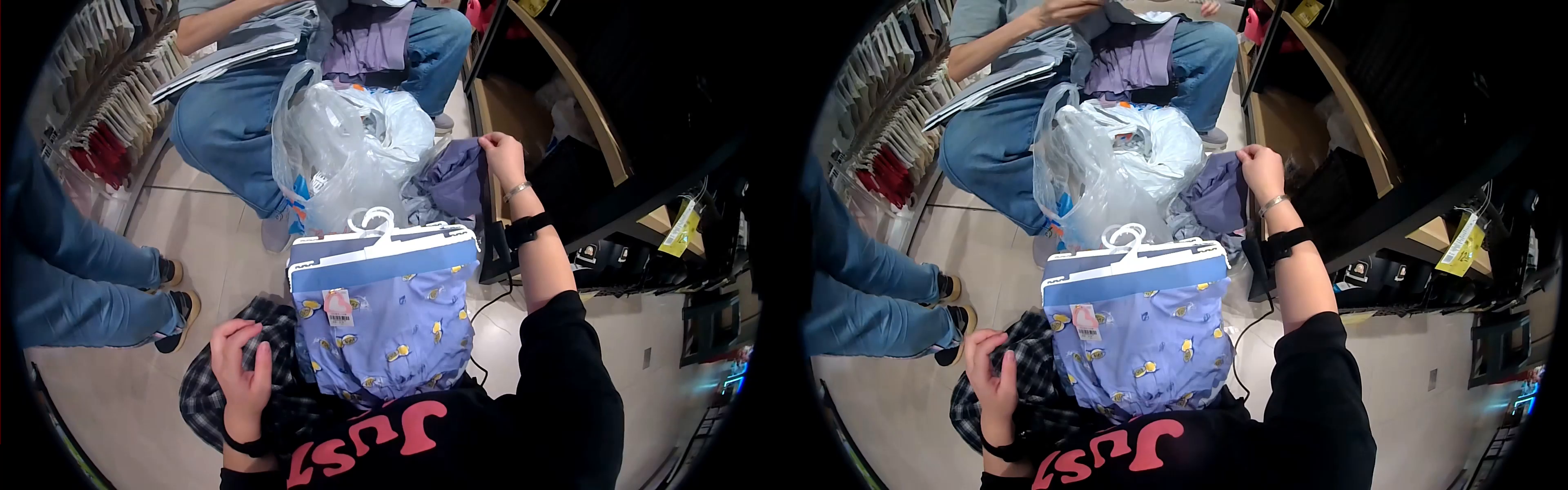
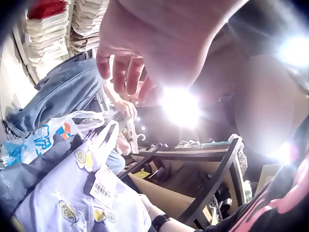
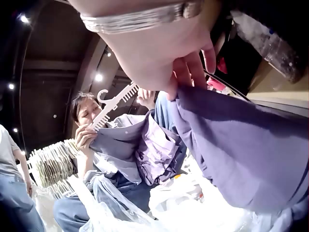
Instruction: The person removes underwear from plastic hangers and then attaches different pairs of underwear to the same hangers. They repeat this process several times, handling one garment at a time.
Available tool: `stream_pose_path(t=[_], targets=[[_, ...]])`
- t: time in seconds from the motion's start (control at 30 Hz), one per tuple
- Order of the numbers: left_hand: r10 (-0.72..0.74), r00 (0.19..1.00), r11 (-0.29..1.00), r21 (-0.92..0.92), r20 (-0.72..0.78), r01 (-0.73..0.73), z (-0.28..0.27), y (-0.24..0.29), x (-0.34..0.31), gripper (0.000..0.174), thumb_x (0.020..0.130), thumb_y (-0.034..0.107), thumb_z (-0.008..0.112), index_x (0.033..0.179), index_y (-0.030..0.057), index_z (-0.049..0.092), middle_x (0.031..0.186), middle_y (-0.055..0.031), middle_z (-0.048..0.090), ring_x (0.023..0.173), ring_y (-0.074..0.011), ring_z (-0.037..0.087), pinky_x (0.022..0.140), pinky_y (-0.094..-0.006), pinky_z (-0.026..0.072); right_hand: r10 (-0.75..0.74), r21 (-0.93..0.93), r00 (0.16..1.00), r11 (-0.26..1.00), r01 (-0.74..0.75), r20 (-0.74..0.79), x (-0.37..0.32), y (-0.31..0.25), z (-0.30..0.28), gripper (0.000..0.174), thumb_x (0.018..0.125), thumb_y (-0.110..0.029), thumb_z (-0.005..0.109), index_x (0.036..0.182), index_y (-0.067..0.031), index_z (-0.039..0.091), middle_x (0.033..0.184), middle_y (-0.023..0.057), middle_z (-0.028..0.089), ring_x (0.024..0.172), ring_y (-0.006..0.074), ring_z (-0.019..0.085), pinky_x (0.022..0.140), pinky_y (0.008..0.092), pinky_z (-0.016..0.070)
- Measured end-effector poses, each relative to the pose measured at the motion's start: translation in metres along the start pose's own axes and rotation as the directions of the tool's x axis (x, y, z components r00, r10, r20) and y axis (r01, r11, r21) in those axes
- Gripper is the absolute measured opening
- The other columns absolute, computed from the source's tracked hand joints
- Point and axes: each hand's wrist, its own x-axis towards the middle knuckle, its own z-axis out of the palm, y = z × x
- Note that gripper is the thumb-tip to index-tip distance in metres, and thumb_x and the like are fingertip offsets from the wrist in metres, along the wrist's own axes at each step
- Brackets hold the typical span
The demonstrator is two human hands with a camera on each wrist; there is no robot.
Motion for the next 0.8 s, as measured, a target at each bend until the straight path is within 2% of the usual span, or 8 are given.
stream_pose_path(t=[0.23, 0.3, 0.37, 0.43, 0.57, 0.6, 0.73, 0.8], targets=[[-0.022, 0.999, 1.0, 0.01, -0.034, 0.022, -0.009, -0.002, -0.012, 0.021, 0.071, 0.002, 0.058, 0.091, 0.0011, 0.057, 0.094, -0.0134, 0.053, 0.085, -0.027, 0.053, 0.076, -0.033, 0.0426, 0.188, -0.489, 0.934, 0.872, -0.018, 0.303, -0.028, 0.074, 0.064, 0.019, 0.071, -0.016, 0.056, 0.083, -0.0064, 0.068, 0.091, 0.0173, 0.064, 0.087, 0.0347, 0.06, 0.077, 0.0412, 0.0479], [-0.03, 0.999, 0.999, 0.025, -0.026, 0.03, -0.01, -0.004, -0.012, 0.02, 0.071, 0.002, 0.058, 0.091, 0.0008, 0.057, 0.094, -0.0136, 0.053, 0.085, -0.0271, 0.053, 0.076, -0.0331, 0.0425, -0.054, -0.323, 0.98, 0.94, 0.115, 0.191, -0.048, 0.073, 0.079, 0.017, 0.073, -0.019, 0.061, 0.082, -0.0056, 0.066, 0.089, 0.0163, 0.063, 0.084, 0.0337, 0.059, 0.076, 0.0401, 0.0475], [-0.051, 0.998, 0.998, 0.03, -0.028, 0.052, -0.008, -0.007, -0.012, 0.02, 0.071, 0.002, 0.058, 0.091, 0.0004, 0.057, 0.094, -0.0139, 0.053, 0.085, -0.0272, 0.053, 0.076, -0.0332, 0.0424, -0.317, -0.276, 0.904, 0.876, 0.395, 0.286, -0.056, 0.074, 0.092, 0.02, 0.07, -0.028, 0.066, 0.083, -0.0134, 0.066, 0.087, 0.0068, 0.061, 0.089, 0.0267, 0.055, 0.077, 0.0396, 0.0434], [-0.084, 0.996, 0.996, 0.026, -0.039, 0.085, -0.005, -0.01, -0.013, 0.019, 0.071, 0.002, 0.058, 0.09, 0.0, 0.056, 0.094, -0.0143, 0.053, 0.085, -0.0274, 0.053, 0.076, -0.0334, 0.0423, -0.378, -0.332, 0.859, 0.807, 0.488, 0.344, -0.069, 0.055, 0.096, 0.019, 0.069, -0.031, 0.067, 0.08, -0.0149, 0.066, 0.087, 0.0035, 0.06, 0.092, 0.023, 0.053, 0.081, 0.0382, 0.0388], [-0.138, 0.99, 0.989, 0.04, -0.041, 0.139, -0.002, -0.015, -0.017, 0.019, 0.072, 0.002, 0.058, 0.091, 0.0002, 0.056, 0.093, -0.0147, 0.053, 0.085, -0.028, 0.053, 0.077, -0.0333, 0.042, -0.227, -0.576, 0.897, 0.701, 0.42, 0.379, -0.065, 0.072, 0.129, 0.014, 0.071, -0.031, 0.066, 0.077, -0.0183, 0.068, 0.088, 0.0019, 0.062, 0.092, 0.0204, 0.052, 0.083, 0.0384, 0.0354], [-0.148, 0.988, 0.988, 0.048, -0.037, 0.149, -0.002, -0.014, -0.017, 0.019, 0.072, 0.002, 0.058, 0.09, 0.0002, 0.056, 0.093, -0.0146, 0.053, 0.086, -0.0281, 0.053, 0.077, -0.0333, 0.0418, -0.229, -0.532, 0.906, 0.747, 0.398, 0.356, -0.065, 0.071, 0.126, 0.018, 0.071, -0.032, 0.066, 0.077, -0.015, 0.069, 0.084, 0.006, 0.064, 0.088, 0.0235, 0.055, 0.08, 0.0386, 0.0396], [-0.166, 0.984, 0.986, 0.023, -0.061, 0.167, -0.003, -0.02, -0.015, 0.019, 0.071, 0.001, 0.058, 0.09, 0.0004, 0.057, 0.093, -0.0145, 0.053, 0.087, -0.0281, 0.052, 0.078, -0.0334, 0.0412, 0.094, -0.128, 0.99, 0.989, -0.081, 0.102, -0.038, 0.062, 0.107, 0.025, 0.074, -0.027, 0.063, 0.084, -0.0044, 0.068, 0.074, 0.0153, 0.064, 0.073, 0.0347, 0.061, 0.062, 0.0408, 0.0471], [-0.162, 0.986, 0.986, 0.038, -0.039, 0.163, -0.004, -0.017, -0.011, 0.019, 0.071, 0.001, 0.058, 0.09, 0.0004, 0.057, 0.094, -0.0145, 0.053, 0.087, -0.0279, 0.052, 0.078, -0.0334, 0.041, 0.211, 0.262, 0.976, 0.946, -0.193, -0.043, -0.008, 0.073, 0.095, 0.019, 0.08, -0.018, 0.063, 0.083, 0.0007, 0.065, 0.068, 0.0049, 0.063, 0.062, 0.0135, 0.057, 0.06, 0.027, 0.0453]])
